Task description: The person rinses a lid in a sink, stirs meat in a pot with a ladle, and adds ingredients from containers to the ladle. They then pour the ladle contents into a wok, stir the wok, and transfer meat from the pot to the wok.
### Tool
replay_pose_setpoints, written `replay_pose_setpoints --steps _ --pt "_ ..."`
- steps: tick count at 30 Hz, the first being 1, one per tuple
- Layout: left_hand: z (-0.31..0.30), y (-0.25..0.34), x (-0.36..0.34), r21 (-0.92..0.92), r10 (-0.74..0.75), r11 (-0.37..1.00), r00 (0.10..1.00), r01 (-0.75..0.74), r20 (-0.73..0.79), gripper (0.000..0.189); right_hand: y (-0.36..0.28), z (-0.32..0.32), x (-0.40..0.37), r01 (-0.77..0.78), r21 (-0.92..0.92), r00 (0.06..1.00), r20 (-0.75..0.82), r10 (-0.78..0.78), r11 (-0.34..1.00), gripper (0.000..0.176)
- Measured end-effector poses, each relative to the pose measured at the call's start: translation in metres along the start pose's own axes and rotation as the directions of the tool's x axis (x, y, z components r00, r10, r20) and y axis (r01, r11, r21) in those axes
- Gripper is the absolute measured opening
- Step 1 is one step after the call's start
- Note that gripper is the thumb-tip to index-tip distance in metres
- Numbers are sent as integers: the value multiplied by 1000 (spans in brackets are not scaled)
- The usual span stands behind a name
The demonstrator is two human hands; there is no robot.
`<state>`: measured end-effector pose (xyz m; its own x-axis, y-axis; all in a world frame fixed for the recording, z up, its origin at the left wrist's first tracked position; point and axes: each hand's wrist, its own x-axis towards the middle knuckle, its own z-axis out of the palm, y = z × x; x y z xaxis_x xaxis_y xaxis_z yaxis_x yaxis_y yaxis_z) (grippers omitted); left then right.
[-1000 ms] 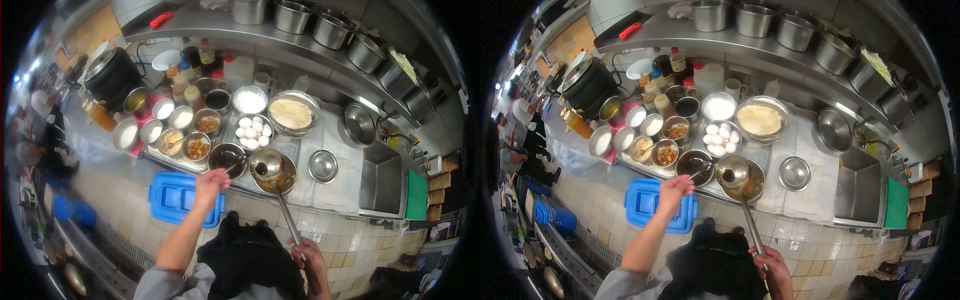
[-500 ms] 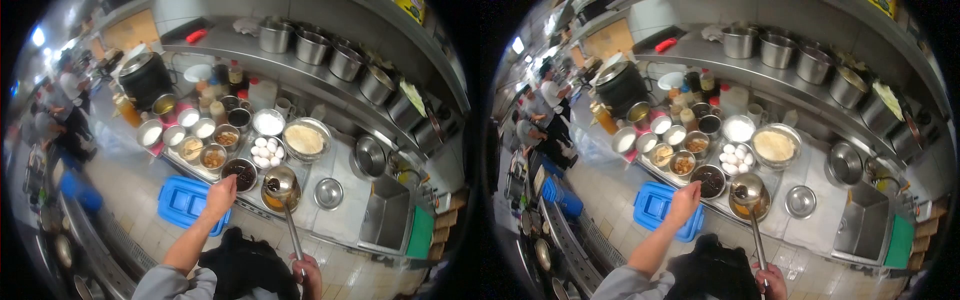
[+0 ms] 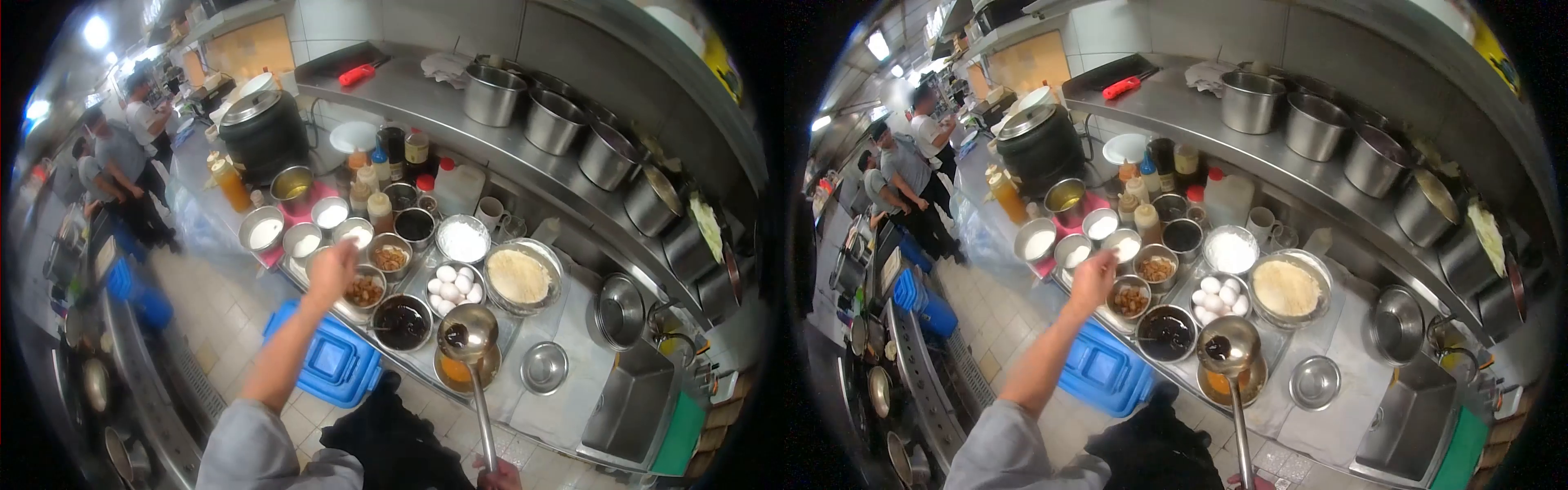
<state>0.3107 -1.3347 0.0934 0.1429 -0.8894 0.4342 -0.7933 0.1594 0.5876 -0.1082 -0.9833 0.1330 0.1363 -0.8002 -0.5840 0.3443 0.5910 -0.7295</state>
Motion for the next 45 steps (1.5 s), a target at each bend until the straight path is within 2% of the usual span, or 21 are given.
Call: replay_pose_setpoints --steps 1,4,6,7,9,10,12,17,19,23,25,29,31,36,38,39,40,42,43,45 --pt "-5 -11 28 32 28 999 997 -26 -74 22 -6 6 2 -3 5 1000 -2 3 1000 45" --pt "-6 -46 110 -38 32 999 993 -36 -115 22 -21 29 15 11 23 1000 -23 -10 1000 48" --pt "4 -61 157 84 -41 996 999 40 18 27 -32 49 30 25 22 996 -81 -23 999 52" --pt "10 -61 175 76 -46 996 999 44 24 27 -36 56 38 13 36 996 -87 -10 999 52" --pt "23 -49 206 260 -196 953 970 153 145 32 -45 72 53 -5 47 995 -97 9 999 52" --pt "32 -52 221 255 -198 954 969 156 149 32 -53 83 61 -3 42 995 -99 8 999 53" --pt "54 -56 247 468 -384 855 879 222 285 38 -68 102 72 2 37 994 -111 2 999 53" --pt "73 -51 281 531 -329 843 863 85 383 45 -80 131 93 -28 32 991 -133 32 999 53" --pt "72 -48 285 564 -293 824 815 -50 500 44 -80 136 100 -29 41 990 -138 35 999 53" --pt "87 -61 292 555 -326 831 774 -40 543 46 -71 143 115 -9 63 990 -138 18 998 53" --pt "93 -63 289 509 -304 860 818 16 488 49 -77 149 121 -27 44 991 -128 33 999 52" --pt "69 -59 286 420 -300 903 830 89 470 50 -83 154 124 -50 24 993 -109 53 998 50" --pt "48 -58 283 299 -228 946 909 123 350 49 -94 163 122 -49 20 990 -134 51 999 49" --pt "-1 -61 278 191 -224 965 943 179 245 58 -97 163 122 -2 -15 989 -151 0 1000 46" --pt "-16 -65 274 -118 -117 985 988 128 96 63 -100 163 121 45 -18 990 -131 -47 999 44" --pt "-23 -65 270 -235 -152 958 986 164 71 64 -88 148 125 49 11 995 -87 -48 999 44" --pt "-35 -59 263 -232 -152 959 986 163 63 64 -85 140 127 52 9 996 -79 -51 999 44" --pt "-63 -42 246 -461 -170 871 984 172 44 64 -82 130 125 100 7 995 13 -100 995 46" --pt "-73 -43 237 -481 -132 867 991 129 27 63 -83 128 120 100 6 995 21 -100 995 46" --pt "-110 -15 209 -539 -155 826 986 162 59 62 -93 128 110 73 -5 997 33 -73 997 47"
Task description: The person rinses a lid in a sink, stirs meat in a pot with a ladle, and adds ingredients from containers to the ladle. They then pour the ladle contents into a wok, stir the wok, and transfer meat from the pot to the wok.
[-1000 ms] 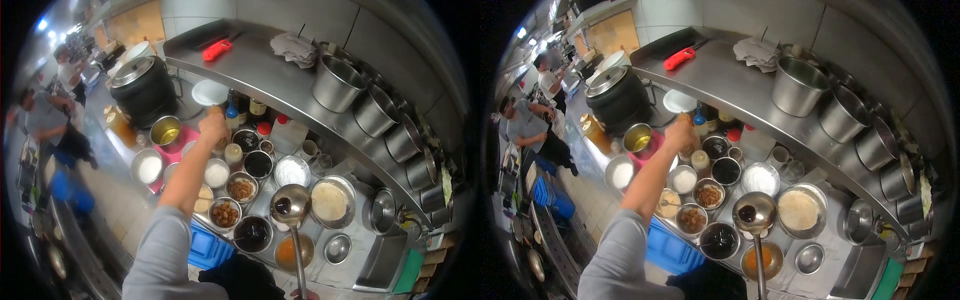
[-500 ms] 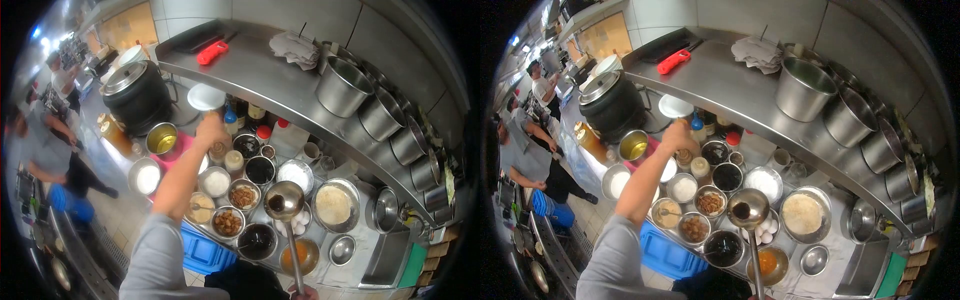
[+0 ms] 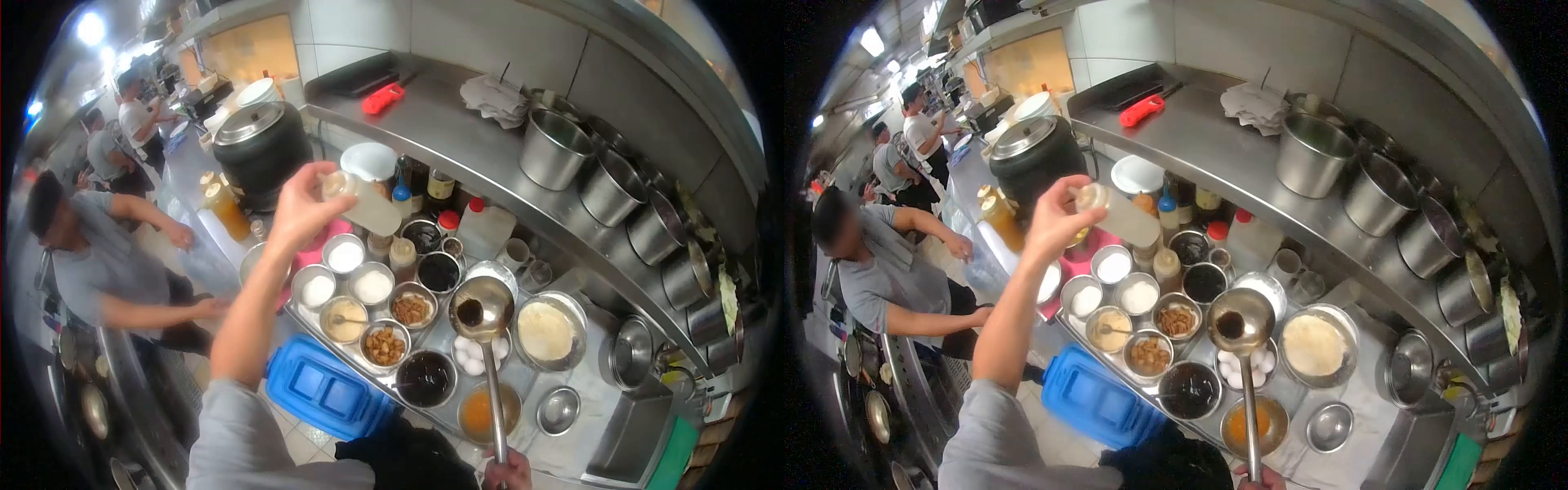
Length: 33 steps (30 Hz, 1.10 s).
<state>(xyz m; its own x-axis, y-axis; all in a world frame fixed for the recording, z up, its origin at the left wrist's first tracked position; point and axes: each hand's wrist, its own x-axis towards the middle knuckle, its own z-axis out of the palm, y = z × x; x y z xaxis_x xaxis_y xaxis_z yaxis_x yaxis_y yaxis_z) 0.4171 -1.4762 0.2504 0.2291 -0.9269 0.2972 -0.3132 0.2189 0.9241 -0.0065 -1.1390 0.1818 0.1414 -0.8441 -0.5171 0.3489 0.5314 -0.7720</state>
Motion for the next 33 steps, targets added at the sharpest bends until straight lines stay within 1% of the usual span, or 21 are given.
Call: replay_pose_setpoints --steps 2,3,5,7,9,11,15,17,18,19,21,22,24,25,26,27,28,29,31,32,33 --pt "-14 26 -41 -146 -37 988 997 45 62 60 -4 -4 -9 9 -20 1000 17 -9 1000 47" --pt "-17 26 -62 -145 -36 988 997 45 62 60 -3 -7 -13 23 -36 999 34 -21 999 46" --pt "-18 24 -109 -356 5 934 994 36 112 59 2 -13 -22 42 -44 999 35 -40 998 45" --pt "-16 11 -163 -373 -31 921 976 111 216 60 8 -21 -27 74 -57 997 31 -72 996 42" --pt "-6 5 -224 -422 -148 861 934 284 326 61 15 -33 -32 95 -46 994 53 -93 994 41" --pt "1 -1 -274 -469 -255 740 845 483 469 65 8 -35 -37 -20 -87 999 34 23 996 40" --pt "18 -22 -339 -453 -323 674 784 584 530 66 13 -44 -42 -44 -42 997 57 46 998 39" --pt "27 -28 -354 -617 -334 539 818 573 468 68 13 -47 -44 -40 -31 997 60 42 999 37" --pt "38 -29 -364 -626 -398 533 821 570 409 76 14 -50 -43 -75 -24 995 63 76 997 37" --pt "50 -26 -380 -622 -402 533 819 574 410 76 15 -51 -42 -106 -16 992 67 107 994 37" --pt "69 -24 -405 -638 -349 467 791 612 503 76 11 -48 -43 -118 -5 991 69 118 993 36" --pt "69 -28 -404 -637 -347 464 788 615 508 76 10 -46 -43 -117 -14 990 79 117 993 36" --pt "68 -38 -400 -394 -408 672 757 627 510 80 3 -42 -44 -118 -21 989 85 120 993 37" --pt "64 -28 -389 -391 -413 668 752 634 513 80 -3 -39 -46 -162 -35 984 74 164 986 36" --pt "59 -8 -365 -206 -325 865 824 457 464 79 -8 -36 -47 -205 -47 976 64 208 978 36" --pt "55 5 -341 5 -214 972 871 236 442 79 -14 -32 -48 -213 -41 975 61 215 976 36" --pt "49 6 -321 109 -125 990 877 84 463 80 -21 -29 -48 -248 -42 967 51 250 968 36" --pt "43 6 -302 203 -37 976 869 -74 493 81 -27 -26 -48 -281 -45 958 41 283 959 37" --pt "34 15 -272 483 -71 847 855 -220 514 79 -35 -20 -49 -302 -46 952 42 304 952 36" --pt "32 15 -261 484 -78 848 853 -215 515 79 -38 -17 -50 -320 -60 946 28 322 946 35" --pt "32 16 -251 599 -106 751 846 -277 523 77 -41 -13 -50 -333 -76 942 16 335 940 35"
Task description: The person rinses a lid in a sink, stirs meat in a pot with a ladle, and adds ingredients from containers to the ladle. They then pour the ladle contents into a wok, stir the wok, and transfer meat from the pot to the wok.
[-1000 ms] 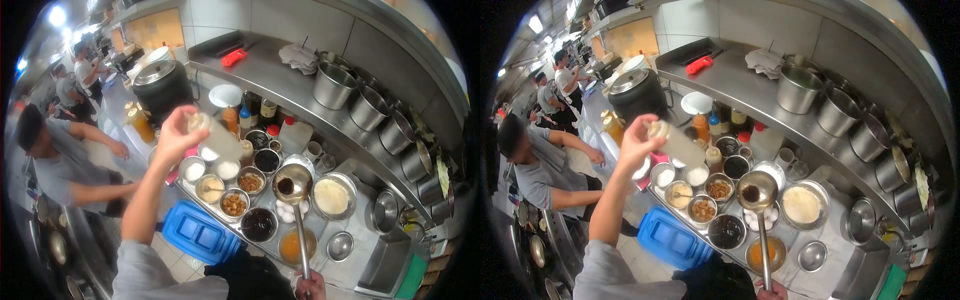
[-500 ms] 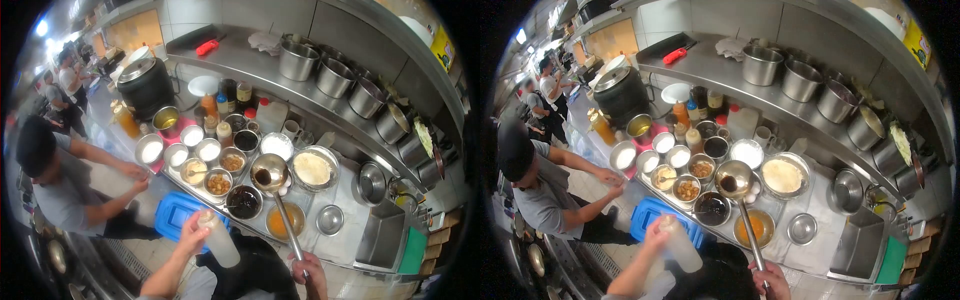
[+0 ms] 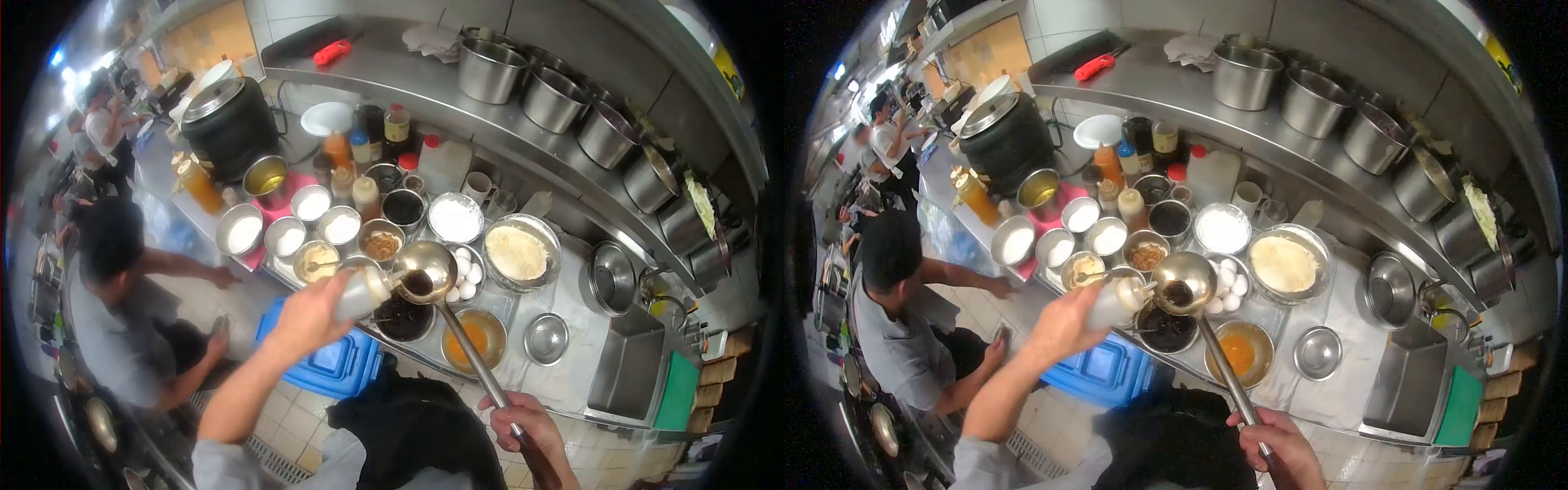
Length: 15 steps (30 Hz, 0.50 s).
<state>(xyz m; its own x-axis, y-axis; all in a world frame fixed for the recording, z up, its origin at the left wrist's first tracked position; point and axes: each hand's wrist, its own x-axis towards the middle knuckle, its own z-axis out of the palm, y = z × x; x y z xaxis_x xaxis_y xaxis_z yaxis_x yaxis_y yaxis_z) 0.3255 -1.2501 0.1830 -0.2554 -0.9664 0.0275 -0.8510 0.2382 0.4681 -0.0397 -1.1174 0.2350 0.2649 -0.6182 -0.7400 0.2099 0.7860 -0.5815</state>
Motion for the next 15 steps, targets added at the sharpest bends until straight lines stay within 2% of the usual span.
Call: replay_pose_setpoints --steps 1,2,4,5,7,11,13,15 --pt "-5 -3 7 162 -17 987 1000 13 24 76 -3 4 -2 1 -8 1000 1 -1 1000 33" --pt "-6 -8 12 163 -18 987 1000 14 25 76 -4 7 -4 1 -7 1000 1 -1 1000 33" --pt "-4 -20 23 308 140 943 990 -129 -13 74 -7 12 -7 -5 -14 1000 -1 5 1000 33" --pt "-5 -21 28 306 143 943 990 -133 -10 74 -9 15 -9 -5 -11 1000 -5 5 1000 33" --pt "-3 -22 35 448 153 881 988 -154 39 72 -15 23 -11 -43 -7 998 -37 43 999 32" --pt "2 -25 41 514 152 842 986 -165 66 70 -15 26 -10 -60 4 997 -51 60 998 33" --pt "1 -23 42 541 217 820 976 -186 7 44 -14 25 -8 -41 4 999 -27 41 999 34" --pt "0 -24 43 532 229 823 973 -199 10 45 -13 23 -8 -50 4 998 -25 50 999 34"
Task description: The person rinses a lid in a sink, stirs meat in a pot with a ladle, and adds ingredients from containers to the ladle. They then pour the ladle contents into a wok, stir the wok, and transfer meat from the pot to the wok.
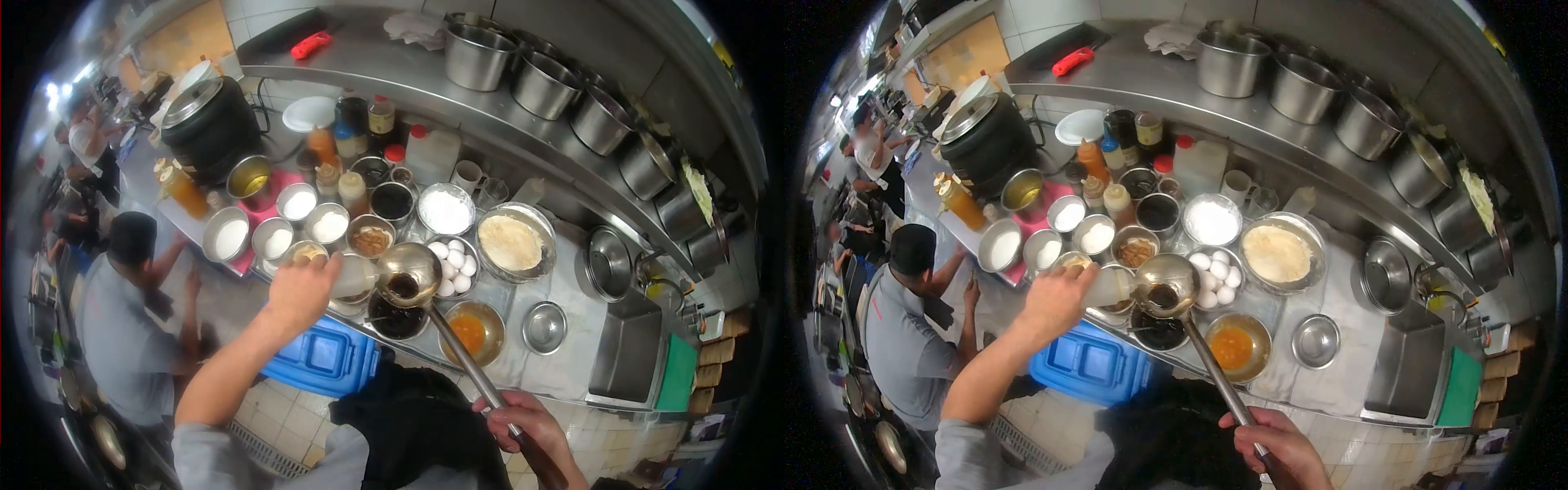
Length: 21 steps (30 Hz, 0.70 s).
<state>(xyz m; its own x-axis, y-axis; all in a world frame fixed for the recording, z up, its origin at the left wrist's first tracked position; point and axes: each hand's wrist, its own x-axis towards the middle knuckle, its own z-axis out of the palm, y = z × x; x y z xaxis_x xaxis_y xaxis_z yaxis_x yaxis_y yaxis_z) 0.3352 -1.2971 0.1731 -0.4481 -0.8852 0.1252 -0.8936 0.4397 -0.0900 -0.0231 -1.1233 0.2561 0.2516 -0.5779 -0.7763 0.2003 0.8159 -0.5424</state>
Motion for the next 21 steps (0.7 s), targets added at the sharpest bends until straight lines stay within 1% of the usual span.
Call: replay_pose_setpoints --steps 5,7,10,13,17,19,20,21 --pt "2 -4 -4 -14 10 1000 1000 -10 -16 45 1 -5 1 -36 -24 999 -18 35 999 35" --pt "1 -4 -5 -44 -5 999 1000 6 30 45 2 -7 2 -33 -14 999 -11 33 999 36" --pt "-1 -3 -7 -41 -12 999 999 14 50 47 1 -7 1 -45 -15 999 -28 44 999 36" --pt "-3 -1 -9 -56 -26 998 998 29 56 49 3 -9 2 -48 -19 998 -41 47 999 36" --pt "-3 -2 -11 -65 -21 998 999 24 48 50 4 -11 2 -33 -14 999 -19 33 999 35" --pt "-1 -2 -12 -94 -40 994 994 50 104 53 4 -10 1 -11 -7 1000 -20 11 1000 36" --pt "-1 -2 -12 -93 -43 994 994 53 102 53 4 -11 1 -10 -10 1000 -18 10 1000 36" --pt "-2 -2 -11 -177 -60 980 982 93 180 58 4 -14 0 -18 -4 1000 -3 18 1000 36"
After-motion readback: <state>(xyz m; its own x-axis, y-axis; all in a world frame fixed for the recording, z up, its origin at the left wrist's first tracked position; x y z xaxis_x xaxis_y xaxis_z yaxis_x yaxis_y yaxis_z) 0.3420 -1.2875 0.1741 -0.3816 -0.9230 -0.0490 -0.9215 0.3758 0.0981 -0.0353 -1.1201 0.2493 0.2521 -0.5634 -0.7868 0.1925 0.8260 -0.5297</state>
